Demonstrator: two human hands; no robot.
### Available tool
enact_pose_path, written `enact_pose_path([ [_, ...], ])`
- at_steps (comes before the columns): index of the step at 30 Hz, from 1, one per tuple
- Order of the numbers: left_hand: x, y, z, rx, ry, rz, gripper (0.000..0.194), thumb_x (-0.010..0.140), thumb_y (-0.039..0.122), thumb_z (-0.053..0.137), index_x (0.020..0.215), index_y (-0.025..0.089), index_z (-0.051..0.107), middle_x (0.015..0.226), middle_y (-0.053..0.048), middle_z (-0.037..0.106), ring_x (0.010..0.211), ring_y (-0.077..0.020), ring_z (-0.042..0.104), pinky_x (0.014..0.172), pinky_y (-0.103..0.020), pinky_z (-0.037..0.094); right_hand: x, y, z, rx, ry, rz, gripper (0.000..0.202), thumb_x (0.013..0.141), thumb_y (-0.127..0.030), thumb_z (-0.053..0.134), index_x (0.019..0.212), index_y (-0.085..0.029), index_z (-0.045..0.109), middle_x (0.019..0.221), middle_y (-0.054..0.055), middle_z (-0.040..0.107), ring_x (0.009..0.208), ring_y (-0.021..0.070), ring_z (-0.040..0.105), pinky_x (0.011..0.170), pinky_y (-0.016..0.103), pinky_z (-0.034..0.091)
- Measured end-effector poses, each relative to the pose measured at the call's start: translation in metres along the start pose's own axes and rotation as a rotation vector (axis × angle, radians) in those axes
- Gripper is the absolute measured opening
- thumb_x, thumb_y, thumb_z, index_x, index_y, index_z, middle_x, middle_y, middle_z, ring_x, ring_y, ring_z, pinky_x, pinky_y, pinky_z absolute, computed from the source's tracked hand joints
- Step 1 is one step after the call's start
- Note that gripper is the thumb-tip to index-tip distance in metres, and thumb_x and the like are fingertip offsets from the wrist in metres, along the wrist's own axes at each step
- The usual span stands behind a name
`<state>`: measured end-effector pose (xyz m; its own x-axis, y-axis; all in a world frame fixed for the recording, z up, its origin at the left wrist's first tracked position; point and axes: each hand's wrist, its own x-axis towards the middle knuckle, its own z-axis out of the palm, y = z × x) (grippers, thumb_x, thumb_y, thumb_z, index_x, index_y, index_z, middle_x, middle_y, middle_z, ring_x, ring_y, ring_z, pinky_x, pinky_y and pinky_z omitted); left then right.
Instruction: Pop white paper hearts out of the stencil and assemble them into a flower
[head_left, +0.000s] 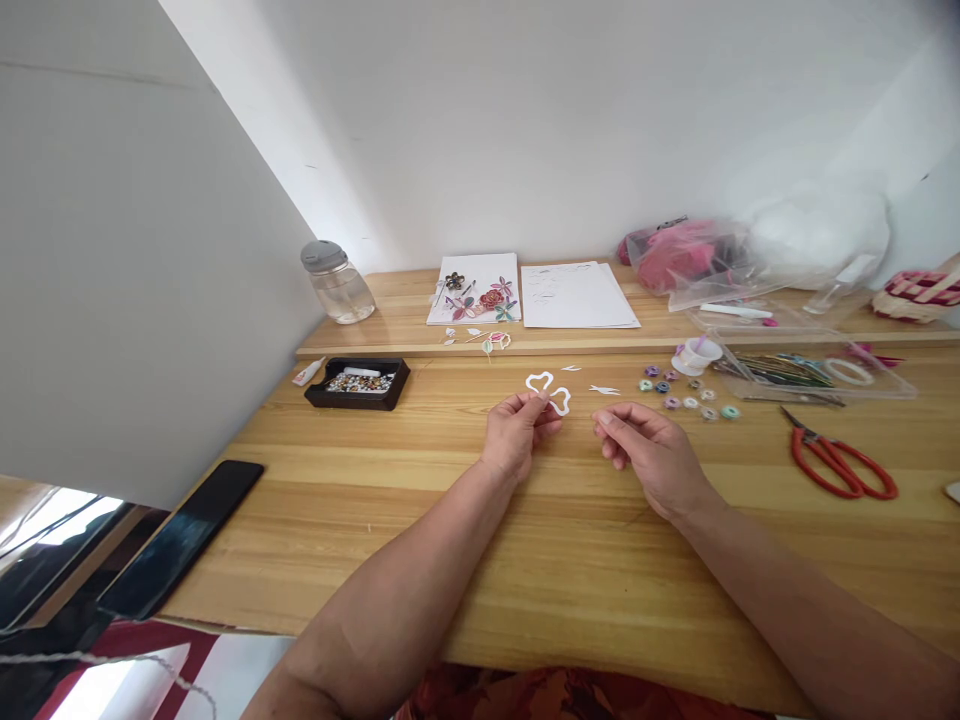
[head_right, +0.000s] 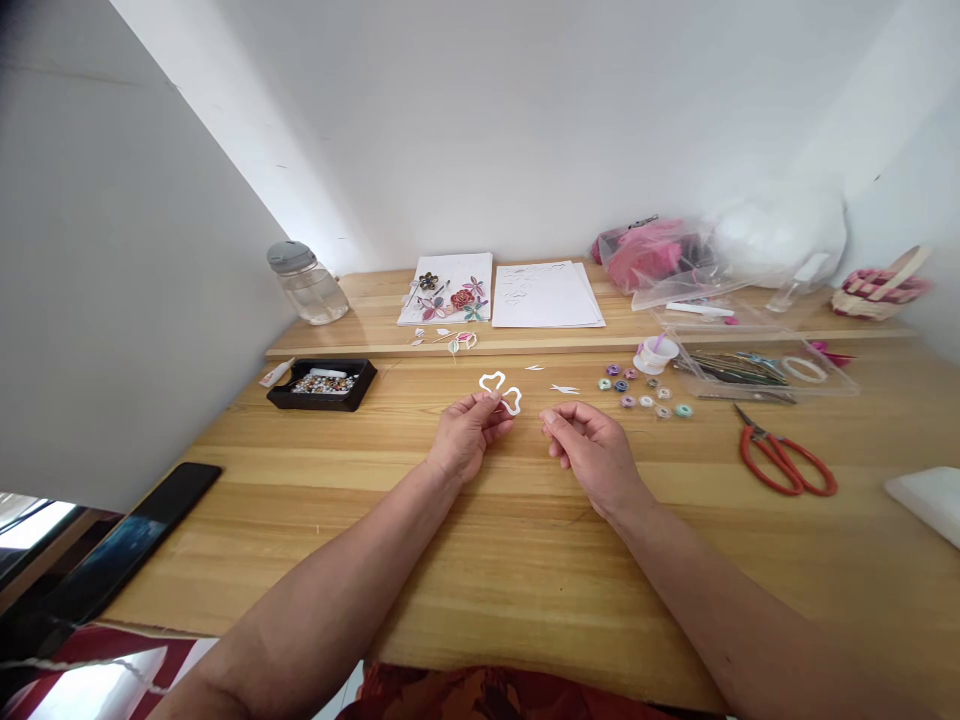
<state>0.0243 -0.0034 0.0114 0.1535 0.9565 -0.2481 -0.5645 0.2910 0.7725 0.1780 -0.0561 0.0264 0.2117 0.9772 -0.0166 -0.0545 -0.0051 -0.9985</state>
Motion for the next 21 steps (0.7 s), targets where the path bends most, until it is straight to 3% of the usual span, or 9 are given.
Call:
enact_pose_path([
  [10,0.001,-0.001,-0.002,0.019,-0.008,-0.001,0.036,0.060,0.036,0.088,0.074,0.014,0.063,0.074,-0.003,0.068,0.070,-0.0125,0.064,0.066,-0.024,0.052,0.003,-0.001,-0.002,0.029,0.043,-0.025,0.033,0.071,-0.048,0.080,0.076,-0.018,0.067,0.069,0.001,0.063,0.052,0.0089,0.051,0.042,0.021,0.036],
  [16,0.001,-0.002,-0.002,0.038,-0.009,0.025,0.037,0.059,0.036,0.089,0.073,0.013,0.064,0.072,-0.003,0.067,0.068,-0.0112,0.062,0.066,-0.023,0.052,0.023,-0.021,-0.035,0.231,0.307,-0.193,0.027,0.075,-0.045,0.076,0.082,-0.020,0.069,0.069,-0.001,0.059,0.052,0.0085,0.051,0.042,0.021,0.035],
  [21,0.000,-0.002,-0.001,0.065,-0.001,0.027,0.038,0.058,0.035,0.090,0.075,0.013,0.064,0.072,-0.002,0.067,0.067,-0.0100,0.061,0.066,-0.022,0.051,0.039,-0.032,-0.061,0.307,0.481,-0.264,0.026,0.076,-0.044,0.072,0.076,-0.019,0.067,0.062,-0.001,0.057,0.048,0.0089,0.049,0.040,0.022,0.033],
])
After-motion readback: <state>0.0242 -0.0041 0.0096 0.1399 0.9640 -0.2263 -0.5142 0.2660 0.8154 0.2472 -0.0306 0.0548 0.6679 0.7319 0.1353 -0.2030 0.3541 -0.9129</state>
